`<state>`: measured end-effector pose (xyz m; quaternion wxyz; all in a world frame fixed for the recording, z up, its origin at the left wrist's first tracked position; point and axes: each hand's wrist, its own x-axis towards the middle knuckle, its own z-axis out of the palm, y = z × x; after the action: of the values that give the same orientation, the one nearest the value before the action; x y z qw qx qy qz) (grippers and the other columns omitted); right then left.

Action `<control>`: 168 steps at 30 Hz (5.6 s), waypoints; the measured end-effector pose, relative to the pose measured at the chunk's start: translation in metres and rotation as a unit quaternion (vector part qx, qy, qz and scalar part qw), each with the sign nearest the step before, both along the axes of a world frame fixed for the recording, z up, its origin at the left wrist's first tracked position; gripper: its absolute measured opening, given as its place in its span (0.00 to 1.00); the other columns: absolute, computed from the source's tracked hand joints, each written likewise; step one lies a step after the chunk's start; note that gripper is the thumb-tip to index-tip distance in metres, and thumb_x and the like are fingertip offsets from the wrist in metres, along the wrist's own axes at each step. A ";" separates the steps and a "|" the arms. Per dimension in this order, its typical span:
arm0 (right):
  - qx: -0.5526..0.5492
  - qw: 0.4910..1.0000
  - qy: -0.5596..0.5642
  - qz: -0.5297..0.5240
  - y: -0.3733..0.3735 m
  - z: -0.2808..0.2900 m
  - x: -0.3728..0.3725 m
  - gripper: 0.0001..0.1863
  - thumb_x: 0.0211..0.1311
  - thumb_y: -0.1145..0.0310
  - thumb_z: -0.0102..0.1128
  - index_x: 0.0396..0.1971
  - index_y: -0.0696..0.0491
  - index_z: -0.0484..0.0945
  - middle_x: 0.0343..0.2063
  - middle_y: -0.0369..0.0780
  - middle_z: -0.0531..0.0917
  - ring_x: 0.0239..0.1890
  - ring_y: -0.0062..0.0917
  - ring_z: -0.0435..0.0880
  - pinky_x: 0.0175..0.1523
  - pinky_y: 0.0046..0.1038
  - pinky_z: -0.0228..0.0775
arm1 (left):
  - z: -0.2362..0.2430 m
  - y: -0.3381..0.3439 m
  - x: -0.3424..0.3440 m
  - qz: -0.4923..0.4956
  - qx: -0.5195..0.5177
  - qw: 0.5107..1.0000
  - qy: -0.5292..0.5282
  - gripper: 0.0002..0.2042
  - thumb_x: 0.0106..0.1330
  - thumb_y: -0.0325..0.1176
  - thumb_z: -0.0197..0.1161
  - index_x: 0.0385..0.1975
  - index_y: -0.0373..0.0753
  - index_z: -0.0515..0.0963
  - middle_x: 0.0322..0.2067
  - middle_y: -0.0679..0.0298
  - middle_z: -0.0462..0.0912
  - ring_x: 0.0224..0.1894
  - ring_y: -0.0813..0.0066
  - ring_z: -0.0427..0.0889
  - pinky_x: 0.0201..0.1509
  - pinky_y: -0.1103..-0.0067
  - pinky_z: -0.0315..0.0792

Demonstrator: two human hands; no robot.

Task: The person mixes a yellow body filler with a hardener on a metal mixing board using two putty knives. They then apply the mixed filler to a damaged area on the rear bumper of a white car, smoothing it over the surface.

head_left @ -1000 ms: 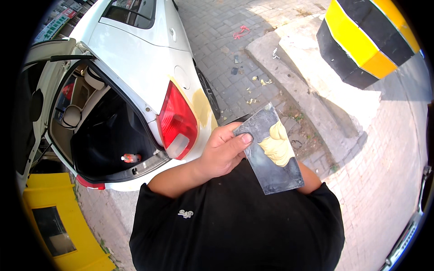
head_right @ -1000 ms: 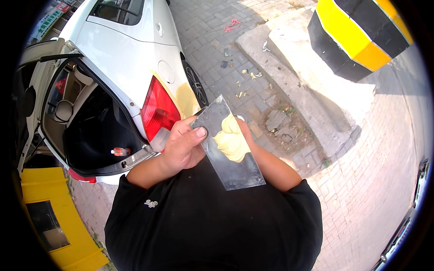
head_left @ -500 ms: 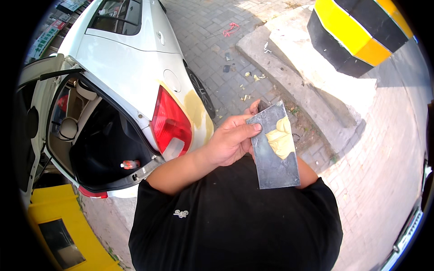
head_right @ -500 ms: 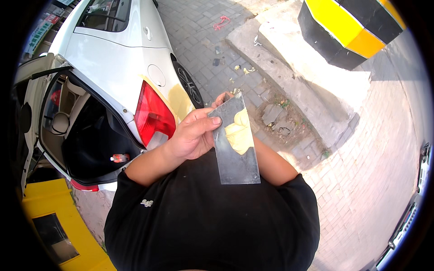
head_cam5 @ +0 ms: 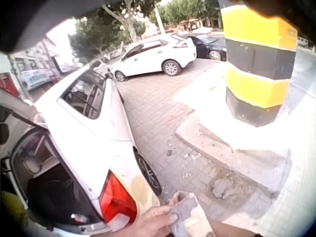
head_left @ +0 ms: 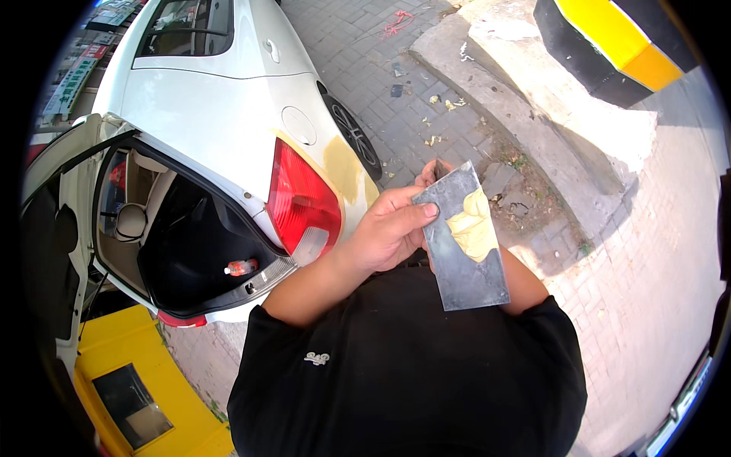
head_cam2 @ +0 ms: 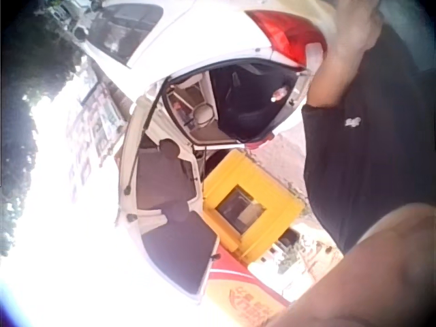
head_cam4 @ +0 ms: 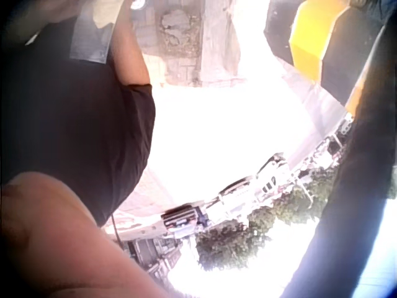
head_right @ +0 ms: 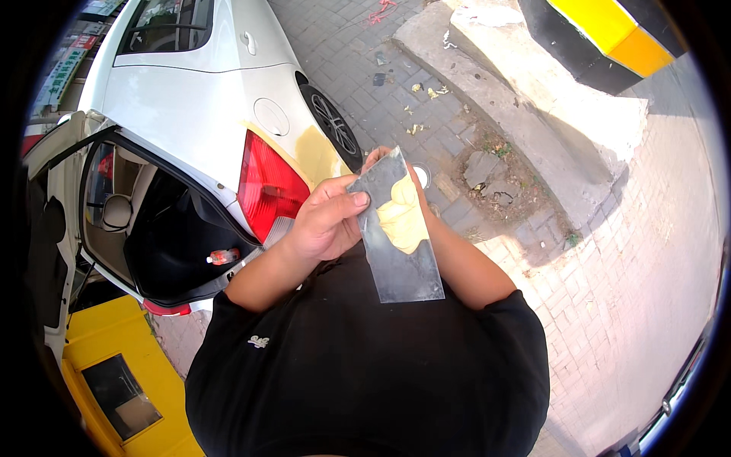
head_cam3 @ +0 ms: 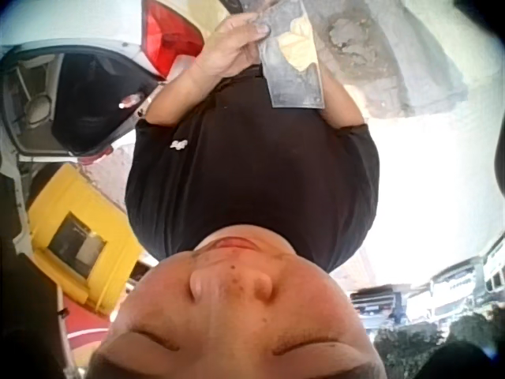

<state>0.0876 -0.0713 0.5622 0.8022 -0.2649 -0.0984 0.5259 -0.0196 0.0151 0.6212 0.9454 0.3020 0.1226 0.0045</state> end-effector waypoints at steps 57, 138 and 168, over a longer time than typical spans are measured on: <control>-0.166 0.839 -0.510 0.090 0.208 -0.281 -0.057 0.07 0.50 0.75 0.63 0.31 0.56 0.76 0.26 0.40 0.77 0.31 0.35 0.78 0.35 0.33 0.71 | -0.057 0.304 -0.021 0.403 0.431 0.803 0.088 0.10 0.61 0.25 0.64 0.34 0.32 0.68 0.30 0.61 0.72 0.32 0.75 0.78 0.28 0.86 0.77; -0.246 0.839 -0.460 0.155 0.171 -0.315 -0.030 0.06 0.57 0.73 0.61 0.32 0.58 0.76 0.25 0.41 0.78 0.30 0.36 0.78 0.36 0.33 0.72 | -0.052 0.305 -0.018 0.352 0.382 0.848 0.105 0.08 0.64 0.26 0.61 0.40 0.35 0.71 0.35 0.58 0.72 0.30 0.78 0.74 0.33 0.81 0.64; -0.027 0.915 -0.394 -0.083 0.126 -0.155 -0.014 0.19 0.54 0.79 0.63 0.48 0.59 0.78 0.41 0.43 0.80 0.43 0.30 0.79 0.47 0.29 0.71 | -0.091 0.159 -0.005 0.161 0.107 0.959 0.207 0.20 0.69 0.35 0.52 0.54 0.27 0.67 0.50 0.53 0.77 0.51 0.66 0.77 0.57 0.71 0.69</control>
<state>0.0734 0.0542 0.4075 0.7318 -0.4796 -0.3697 0.3126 -0.0245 0.1742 0.5305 0.8485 0.3717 0.3611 0.1071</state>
